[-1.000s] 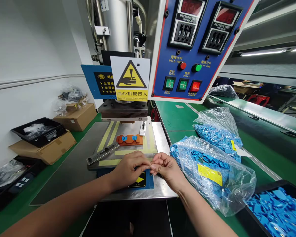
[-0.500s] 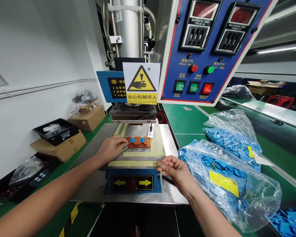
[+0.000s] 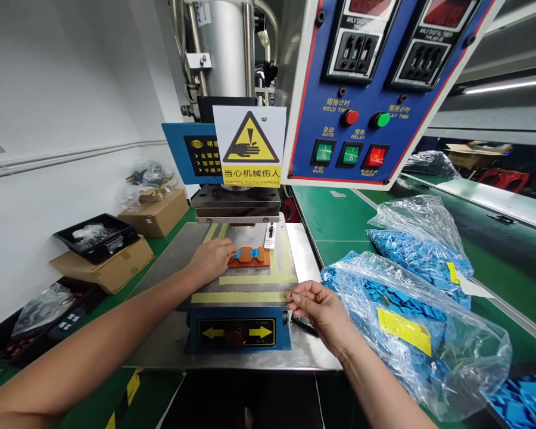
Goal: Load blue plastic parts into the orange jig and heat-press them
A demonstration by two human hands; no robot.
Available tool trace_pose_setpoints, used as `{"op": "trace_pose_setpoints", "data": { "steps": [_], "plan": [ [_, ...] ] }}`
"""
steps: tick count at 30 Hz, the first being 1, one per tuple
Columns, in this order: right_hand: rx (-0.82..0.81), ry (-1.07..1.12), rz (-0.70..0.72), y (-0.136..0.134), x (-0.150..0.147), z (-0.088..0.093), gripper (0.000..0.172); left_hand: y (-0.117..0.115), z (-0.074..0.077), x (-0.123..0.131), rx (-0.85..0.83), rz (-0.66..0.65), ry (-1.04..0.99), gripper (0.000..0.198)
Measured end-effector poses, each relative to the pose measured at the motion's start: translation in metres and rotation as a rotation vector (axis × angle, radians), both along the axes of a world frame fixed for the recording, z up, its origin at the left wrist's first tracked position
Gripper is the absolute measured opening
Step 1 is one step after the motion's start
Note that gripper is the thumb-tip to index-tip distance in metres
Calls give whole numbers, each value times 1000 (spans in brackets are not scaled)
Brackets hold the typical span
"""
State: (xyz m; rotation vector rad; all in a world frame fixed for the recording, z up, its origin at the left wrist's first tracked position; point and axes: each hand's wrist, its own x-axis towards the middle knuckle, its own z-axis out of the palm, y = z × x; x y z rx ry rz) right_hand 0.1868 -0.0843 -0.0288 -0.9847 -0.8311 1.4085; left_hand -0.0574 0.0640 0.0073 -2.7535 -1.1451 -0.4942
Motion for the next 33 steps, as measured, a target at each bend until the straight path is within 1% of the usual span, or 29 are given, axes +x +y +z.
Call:
{"op": "trace_pose_setpoints", "data": {
  "steps": [3,6,9,14,18,19,20,23,24,26,29,33],
  "plan": [
    [-3,5,-1,0,1,1,24,1,-4,0,33,-67,15,30],
    [-14,23,-8,0,2,2,25,-1,-9,-1,56,-88,17,33],
    [-33,76,-16,0,2,3,25,-5,-10,-2,49,-54,29,33],
    [-47,157,-31,-2,0,4,25,-12,-6,-4,9,10,7,29],
    [-46,165,-37,-3,-3,6,25,-24,-5,0,81,61,-80,33],
    [-45,162,-37,-4,-3,6,26,-30,-6,3,107,37,-119,33],
    [-43,160,-38,-4,-4,6,26,-37,-7,8,125,-15,-162,30],
    [-29,156,-38,-6,-7,6,26,-63,-9,28,118,-263,-290,19],
    [-20,157,-36,-6,-8,6,26,-72,-10,35,106,-327,-322,17],
    [-1,160,-22,-7,-11,5,25,-88,-12,50,83,-406,-361,14],
    [11,160,-16,-9,-14,2,25,-101,-15,66,92,-445,-402,13],
    [-10,146,-49,-9,-19,-1,30,-104,-17,71,143,-438,-433,14]
  ]
}}
